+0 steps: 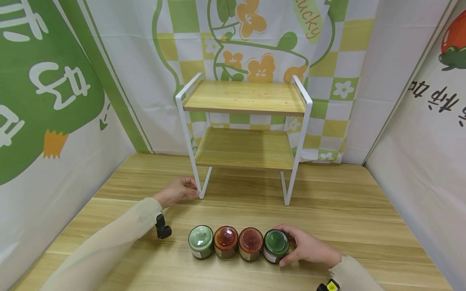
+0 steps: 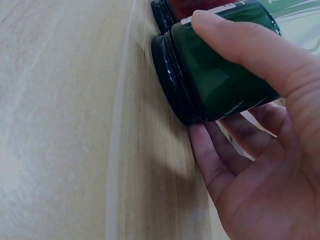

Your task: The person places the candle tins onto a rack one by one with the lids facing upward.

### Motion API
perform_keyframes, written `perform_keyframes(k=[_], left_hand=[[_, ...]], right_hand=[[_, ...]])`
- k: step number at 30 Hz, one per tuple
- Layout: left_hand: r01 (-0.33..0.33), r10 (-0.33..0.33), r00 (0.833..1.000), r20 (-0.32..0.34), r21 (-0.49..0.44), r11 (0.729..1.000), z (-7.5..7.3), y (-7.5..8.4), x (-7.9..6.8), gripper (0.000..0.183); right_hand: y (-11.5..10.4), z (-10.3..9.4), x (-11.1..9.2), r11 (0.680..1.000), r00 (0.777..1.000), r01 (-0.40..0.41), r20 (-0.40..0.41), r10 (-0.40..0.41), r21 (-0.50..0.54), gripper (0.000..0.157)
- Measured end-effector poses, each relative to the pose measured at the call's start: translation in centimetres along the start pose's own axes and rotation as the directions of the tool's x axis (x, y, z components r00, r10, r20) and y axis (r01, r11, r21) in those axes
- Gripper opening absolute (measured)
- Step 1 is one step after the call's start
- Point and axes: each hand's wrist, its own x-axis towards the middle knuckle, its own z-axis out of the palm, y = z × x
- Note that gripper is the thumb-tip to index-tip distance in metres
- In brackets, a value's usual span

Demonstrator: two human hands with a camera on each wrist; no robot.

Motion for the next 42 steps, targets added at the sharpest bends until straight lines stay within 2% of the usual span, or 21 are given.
perform_keyframes(k=[8, 19, 28, 31, 33, 39, 42], left_hand=[[-0.012, 0.012, 1.0, 0.009, 0.004, 1.0, -0.1, -0.2, 0.0, 0.014], [-0.019, 0.019, 1.0, -0.001, -0.014, 1.0, 0.1, -0.1, -0.1, 0.016], [-0.009, 0.009, 1.0, -0.022, -0.001, 1.0, 0.2, 0.0, -0.1, 0.015], [-0.009, 0.009, 1.0, -0.021, 0.005, 1.0, 0.3, 0.0, -0.1, 0.015], [-0.009, 0.009, 1.0, -0.021, 0.008, 1.0, 0.3, 0.0, 0.0, 0.015], [-0.012, 0.012, 1.0, -0.022, -0.002, 1.0, 0.2, -0.2, -0.1, 0.015], [-0.014, 0.014, 1.0, -0.019, -0.005, 1.0, 0.1, -0.3, 0.0, 0.015]], right_hand=[[-0.3, 0.1, 0.2, 0.999, 0.999, 0.037, -0.003, -0.037, -0.004, 0.068], [0.0, 0.2, 0.2, 0.996, 0.999, -0.019, -0.031, 0.017, -0.083, 0.067], [-0.3, 0.3, 0.2, 0.998, 0.998, -0.022, -0.056, 0.019, -0.056, 0.065], [-0.3, 0.2, 0.1, 0.997, 0.995, -0.025, -0.095, 0.018, -0.077, 0.064], [-0.4, 0.0, 0.0, 0.991, 0.99, -0.031, -0.138, 0.013, -0.13, 0.065], [-1.4, -1.1, -0.2, 0.965, 0.964, -0.085, -0.264, 0.017, -0.247, 0.067], [-1.9, -1.7, 0.0, 0.967, 0.954, -0.058, -0.301, -0.021, -0.25, 0.066]])
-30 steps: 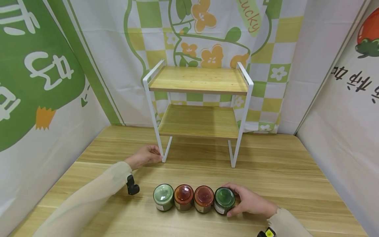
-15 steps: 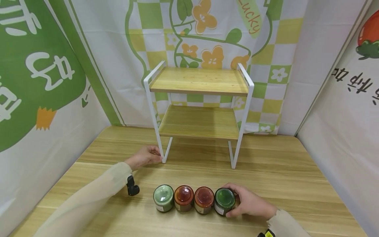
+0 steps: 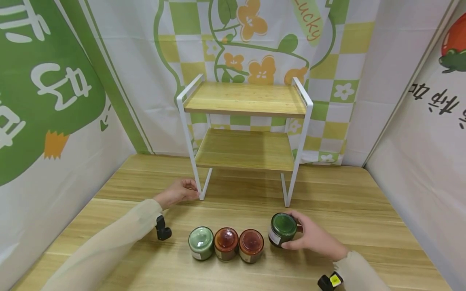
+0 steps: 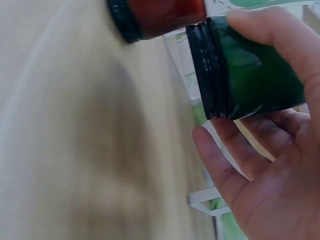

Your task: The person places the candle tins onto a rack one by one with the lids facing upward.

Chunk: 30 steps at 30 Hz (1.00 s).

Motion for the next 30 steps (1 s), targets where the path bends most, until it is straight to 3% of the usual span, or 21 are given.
perform_keyframes(k=[9, 30], left_hand=[[-0.007, 0.007, 1.0, 0.01, 0.014, 1.0, -0.1, 0.0, -0.1, 0.014], [-0.001, 0.002, 1.0, 0.024, -0.016, 1.0, -0.1, 0.1, -0.1, 0.014]], right_hand=[[-0.7, -1.1, 1.2, 0.986, 0.98, 0.168, -0.112, -0.166, 0.013, 0.067], [-3.2, -1.6, 2.5, 0.99, 0.973, 0.137, -0.189, -0.13, 0.027, 0.068]])
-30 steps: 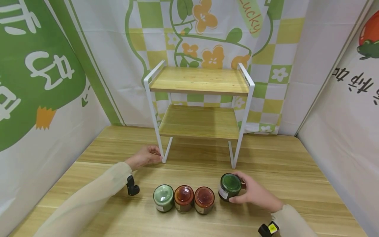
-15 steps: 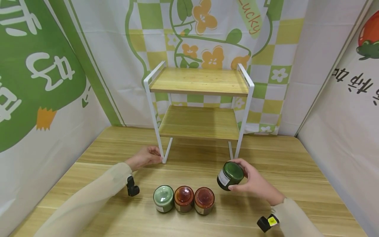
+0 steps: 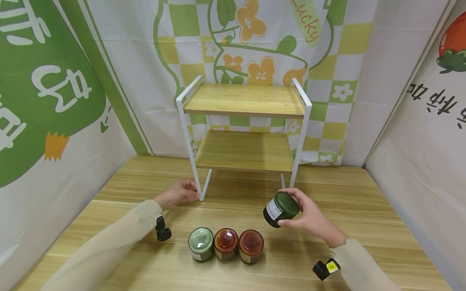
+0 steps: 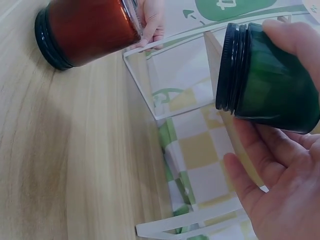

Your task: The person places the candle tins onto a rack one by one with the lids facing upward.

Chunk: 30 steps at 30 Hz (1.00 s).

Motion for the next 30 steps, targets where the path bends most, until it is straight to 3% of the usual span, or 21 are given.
perform_keyframes(k=[9, 21, 30], left_hand=[[0.006, -0.006, 1.0, -0.008, 0.007, 1.0, -0.02, 0.0, 0.01, 0.014], [0.009, -0.009, 1.0, -0.017, 0.012, 1.0, 0.1, 0.08, -0.07, 0.014], [0.012, -0.012, 1.0, -0.021, 0.016, 1.0, 0.17, 0.17, -0.05, 0.014]], right_hand=[[-0.2, 0.13, 0.35, 1.0, 1.0, 0.008, -0.028, -0.008, 0.019, 0.069], [-0.49, 0.07, 0.33, 0.997, 0.998, -0.036, -0.048, 0.039, 0.068, 0.073], [-0.43, -0.06, 0.23, 0.999, 0.998, -0.001, -0.068, 0.005, 0.054, 0.074]])
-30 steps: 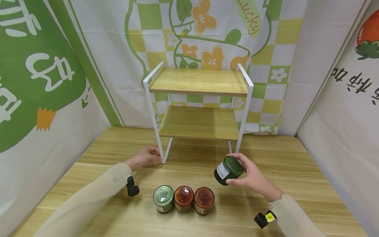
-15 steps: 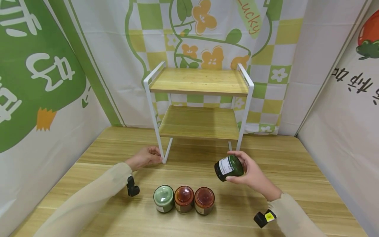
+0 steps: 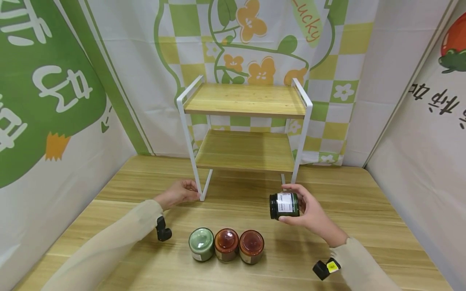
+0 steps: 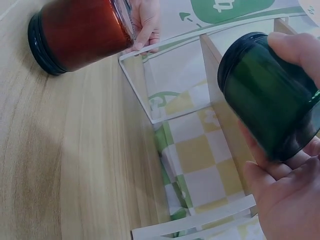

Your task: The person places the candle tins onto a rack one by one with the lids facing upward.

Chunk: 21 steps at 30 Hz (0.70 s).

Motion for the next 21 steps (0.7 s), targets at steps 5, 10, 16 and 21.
perform_keyframes(k=[5, 10, 16, 21], left_hand=[[0.0, 0.0, 1.0, 0.002, 0.006, 1.0, 0.02, 0.05, -0.08, 0.014], [0.003, -0.003, 1.0, 0.002, 0.007, 1.0, 0.08, 0.15, -0.13, 0.014], [0.006, -0.006, 1.0, 0.001, 0.012, 1.0, 0.06, 0.16, -0.06, 0.014], [0.009, -0.009, 1.0, -0.001, 0.015, 1.0, 0.04, 0.1, -0.02, 0.014]], right_hand=[[-0.03, 0.02, 0.07, 0.998, 0.999, 0.022, -0.026, -0.024, -0.053, 0.073], [-0.05, 0.04, 0.12, 0.998, 1.0, 0.023, -0.014, -0.024, -0.052, 0.075], [-0.09, 0.1, 0.09, 0.999, 1.0, 0.013, 0.0, -0.013, -0.037, 0.074], [0.06, 0.09, 0.09, 0.999, 1.0, 0.015, 0.0, -0.015, -0.03, 0.073]])
